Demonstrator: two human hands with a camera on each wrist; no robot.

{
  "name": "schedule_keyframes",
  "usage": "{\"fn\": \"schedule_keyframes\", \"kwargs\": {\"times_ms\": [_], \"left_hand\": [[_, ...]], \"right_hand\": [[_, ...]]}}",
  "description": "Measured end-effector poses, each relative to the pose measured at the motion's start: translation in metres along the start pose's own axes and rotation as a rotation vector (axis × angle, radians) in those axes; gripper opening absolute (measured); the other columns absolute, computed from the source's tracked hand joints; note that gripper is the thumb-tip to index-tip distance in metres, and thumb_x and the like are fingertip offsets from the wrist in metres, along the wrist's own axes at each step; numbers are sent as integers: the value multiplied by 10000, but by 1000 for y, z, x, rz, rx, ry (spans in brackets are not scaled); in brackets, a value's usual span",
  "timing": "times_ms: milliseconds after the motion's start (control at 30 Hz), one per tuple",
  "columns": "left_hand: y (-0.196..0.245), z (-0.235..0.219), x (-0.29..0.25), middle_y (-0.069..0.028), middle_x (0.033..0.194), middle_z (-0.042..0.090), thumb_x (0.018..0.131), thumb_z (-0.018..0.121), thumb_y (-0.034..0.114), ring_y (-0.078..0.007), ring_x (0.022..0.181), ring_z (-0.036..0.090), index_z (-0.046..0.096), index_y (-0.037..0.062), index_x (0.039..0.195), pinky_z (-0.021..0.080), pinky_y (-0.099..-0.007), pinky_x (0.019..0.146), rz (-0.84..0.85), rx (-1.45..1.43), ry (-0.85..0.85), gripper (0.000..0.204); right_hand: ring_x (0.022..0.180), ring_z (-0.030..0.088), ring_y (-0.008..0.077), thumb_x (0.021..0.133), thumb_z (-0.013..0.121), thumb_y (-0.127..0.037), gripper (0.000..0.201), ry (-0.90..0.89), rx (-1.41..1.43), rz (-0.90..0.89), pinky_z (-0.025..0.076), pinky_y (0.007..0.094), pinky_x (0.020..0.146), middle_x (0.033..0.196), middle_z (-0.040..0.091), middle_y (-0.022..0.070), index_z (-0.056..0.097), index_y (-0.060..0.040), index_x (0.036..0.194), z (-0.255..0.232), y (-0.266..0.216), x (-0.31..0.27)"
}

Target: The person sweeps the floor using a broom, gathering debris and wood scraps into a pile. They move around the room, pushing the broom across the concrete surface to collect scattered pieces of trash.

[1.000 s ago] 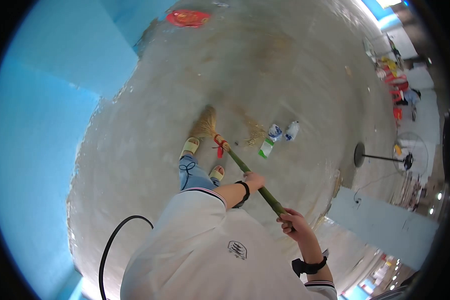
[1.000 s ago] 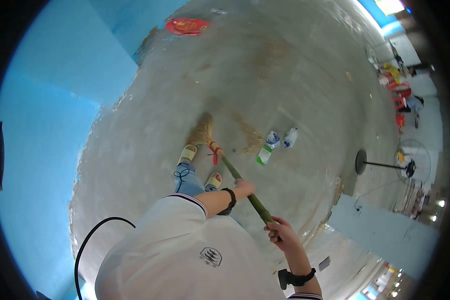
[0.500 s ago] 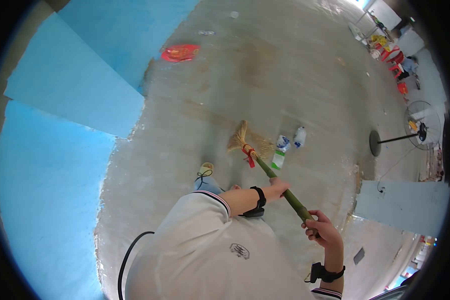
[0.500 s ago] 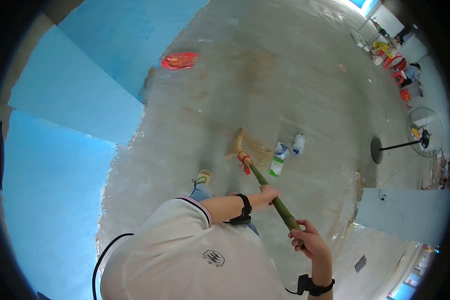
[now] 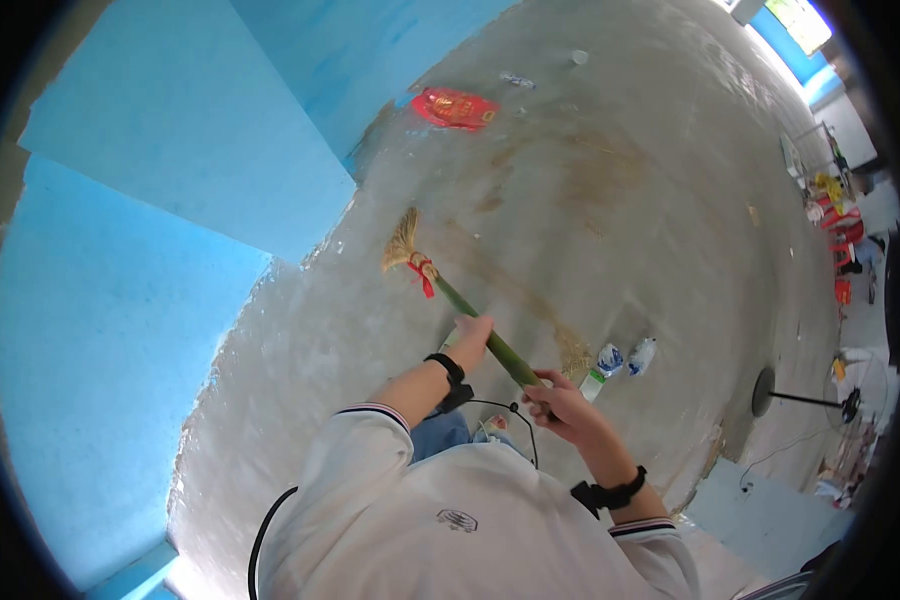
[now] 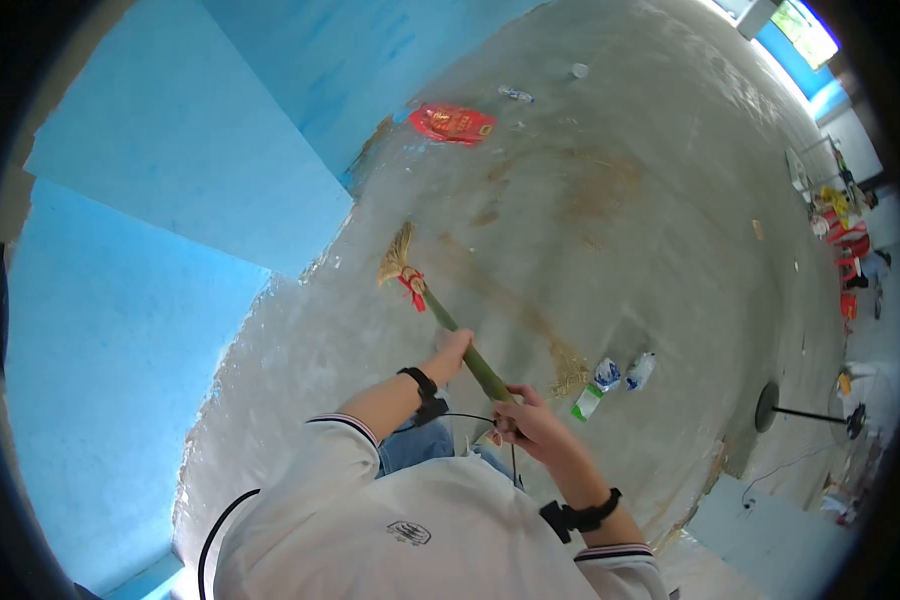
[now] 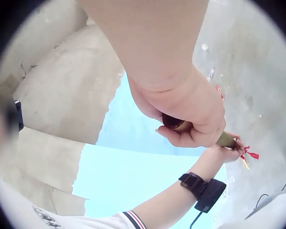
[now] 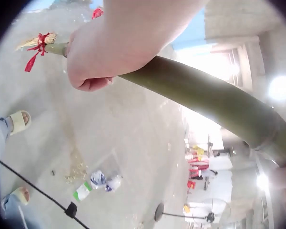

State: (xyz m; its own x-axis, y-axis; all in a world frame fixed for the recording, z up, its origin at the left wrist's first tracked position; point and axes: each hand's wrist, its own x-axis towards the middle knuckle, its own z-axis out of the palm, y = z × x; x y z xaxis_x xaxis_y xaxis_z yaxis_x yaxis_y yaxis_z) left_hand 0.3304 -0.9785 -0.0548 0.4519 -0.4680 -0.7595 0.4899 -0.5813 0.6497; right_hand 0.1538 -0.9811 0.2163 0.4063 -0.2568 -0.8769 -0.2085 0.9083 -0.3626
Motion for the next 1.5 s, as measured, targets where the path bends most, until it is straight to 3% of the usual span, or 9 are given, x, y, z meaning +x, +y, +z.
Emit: {"fn": "schedule_keyframes", "kwargs": {"times_ms": [267, 333, 533, 833, 933, 1133, 1200, 1300, 1500], "left_hand": [[52, -27, 135, -204, 652, 562, 665, 563, 109, -300, 480, 588, 500, -139, 830, 484, -382, 470, 96, 239, 182, 304], [40, -19, 148, -255, 757, 588, 677, 558, 133, -303, 540, 615, 479, -169, 921, 503, -389, 506, -116, 192, -181, 396], [-1, 44, 86, -335, 1079, 551, 684, 611, 182, -349, 1059, 565, 131, -250, 1279, 469, -364, 870, -113, 706, -210, 878], [-99, 124, -61, -287, 1061, 585, 711, 636, 192, -343, 908, 636, -216, -187, 1276, 499, -343, 831, -301, 973, -608, 1090], [-123, 142, -122, -251, 889, 636, 742, 600, 157, -311, 800, 662, 93, -217, 1318, 489, -382, 850, -324, 1071, -678, 854], [-212, 167, -206, -138, 573, 596, 794, 485, 83, -283, 521, 615, 656, -56, 920, 384, -578, 925, 492, 1868, -1518, 253], [-240, 167, -232, -150, 645, 590, 790, 498, 84, -284, 579, 614, 551, -64, 992, 404, -545, 885, 427, 1792, -1458, 256], [-280, 159, -270, -168, 751, 580, 785, 517, 85, -284, 666, 611, 394, -76, 1100, 435, -495, 826, -377, 990, -797, 375], [-320, 150, -263, -205, 965, 561, 773, 556, 88, -286, 841, 605, 81, -101, 1317, 496, -396, 708, -281, 741, -611, 746]], "right_hand": [[577, 479, 113, 839, 566, -19, 428, -37, 260, 87, 376, 229, 449, 810, 535, 97, 388, -44, 1228, 53, -63, 119], [567, 478, 109, 838, 563, -18, 404, 41, 261, 101, 372, 226, 437, 794, 538, 94, 414, -35, 1213, 38, -59, 122], [529, 423, 81, 873, 523, -42, 430, 204, 243, 106, 348, 197, 432, 829, 557, 82, 445, -71, 1294, -6, -10, 73], [511, 390, 64, 861, 531, -7, 353, 369, 483, 177, 324, 190, 427, 817, 548, 61, 505, -105, 1199, -66, 95, -53], [504, 365, 52, 860, 529, 1, 327, 413, 553, 160, 310, 184, 423, 799, 538, 56, 520, -109, 1167, -84, 142, -96], [466, 341, 46, 861, 534, 3, 304, 433, 651, 76, 284, 185, 401, 765, 526, 53, 531, -94, 1149, -118, 246, -166], [459, 347, 42, 830, 558, 45, 341, 458, 646, -7, 273, 189, 394, 726, 505, 32, 524, -60, 1153, -126, 280, -190], [471, 372, 41, 779, 597, 85, 422, 495, 578, -108, 278, 191, 395, 701, 485, 10, 508, -26, 1176, -133, 324, -220], [485, 383, 43, 741, 634, 84, 527, 501, 491, -202, 280, 194, 399, 699, 461, -24, 492, -23, 1237, -142, 352, -233]]}}
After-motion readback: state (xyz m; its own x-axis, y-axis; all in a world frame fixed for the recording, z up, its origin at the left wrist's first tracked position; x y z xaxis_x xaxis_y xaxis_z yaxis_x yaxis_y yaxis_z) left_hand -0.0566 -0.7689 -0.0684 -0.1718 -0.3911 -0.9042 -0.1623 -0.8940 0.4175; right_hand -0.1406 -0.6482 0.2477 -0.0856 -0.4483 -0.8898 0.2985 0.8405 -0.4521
